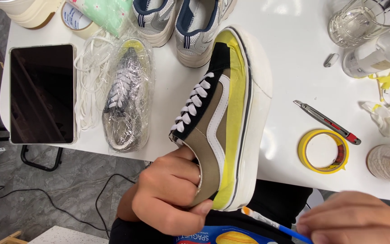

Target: The recorder is seen applying white dye to the midsole of a shoe using a small brush.

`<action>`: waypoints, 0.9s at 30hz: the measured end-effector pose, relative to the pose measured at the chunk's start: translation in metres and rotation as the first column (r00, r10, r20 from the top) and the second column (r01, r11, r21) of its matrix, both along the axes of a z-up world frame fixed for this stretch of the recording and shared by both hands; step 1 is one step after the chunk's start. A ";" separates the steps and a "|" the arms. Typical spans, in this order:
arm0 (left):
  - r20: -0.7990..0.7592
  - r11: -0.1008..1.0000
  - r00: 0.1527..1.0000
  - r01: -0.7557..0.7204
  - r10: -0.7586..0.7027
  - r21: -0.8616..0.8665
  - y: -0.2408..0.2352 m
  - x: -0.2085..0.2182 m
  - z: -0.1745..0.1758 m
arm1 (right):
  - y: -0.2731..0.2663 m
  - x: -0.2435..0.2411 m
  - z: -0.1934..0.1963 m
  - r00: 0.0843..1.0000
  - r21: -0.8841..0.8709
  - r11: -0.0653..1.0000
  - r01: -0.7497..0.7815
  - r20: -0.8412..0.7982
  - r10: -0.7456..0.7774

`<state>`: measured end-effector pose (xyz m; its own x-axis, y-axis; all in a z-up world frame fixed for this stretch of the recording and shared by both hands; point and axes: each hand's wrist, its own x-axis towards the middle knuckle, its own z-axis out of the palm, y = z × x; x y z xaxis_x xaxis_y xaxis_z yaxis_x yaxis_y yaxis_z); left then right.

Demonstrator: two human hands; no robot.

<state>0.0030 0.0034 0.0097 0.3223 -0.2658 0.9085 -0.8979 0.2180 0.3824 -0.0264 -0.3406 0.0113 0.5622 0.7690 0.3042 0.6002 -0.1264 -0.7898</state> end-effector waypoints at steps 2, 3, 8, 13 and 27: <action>-0.038 0.996 0.998 0.042 -0.045 -0.084 -0.002 0.001 -0.002 | 0.017 0.003 0.002 0.997 0.135 0.991 0.024 -0.069 -0.015; -0.037 0.996 0.998 0.045 -0.048 -0.082 -0.001 0.001 -0.001 | 0.024 -0.002 -0.011 0.997 0.136 0.990 0.027 -0.069 -0.017; -0.131 0.985 0.987 0.076 -0.097 -0.156 -0.001 0.000 -0.002 | 0.038 -0.013 -0.061 0.740 0.670 0.427 0.607 -0.281 -0.611; -0.179 0.986 0.981 0.052 -0.080 -0.158 0.004 -0.001 -0.005 | 0.040 -0.002 -0.040 0.922 0.615 0.693 0.375 -0.174 -0.345; -0.203 0.993 0.979 0.000 -0.025 -0.121 0.007 -0.003 -0.010 | 0.011 -0.002 -0.026 0.953 0.420 0.860 0.290 -0.043 -0.300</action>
<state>-0.0001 0.0102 0.0001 0.5011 -0.1646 0.8496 -0.8008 0.2841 0.5273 -0.0279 -0.3297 -0.0145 0.7317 0.3671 0.5744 0.6057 0.0366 -0.7949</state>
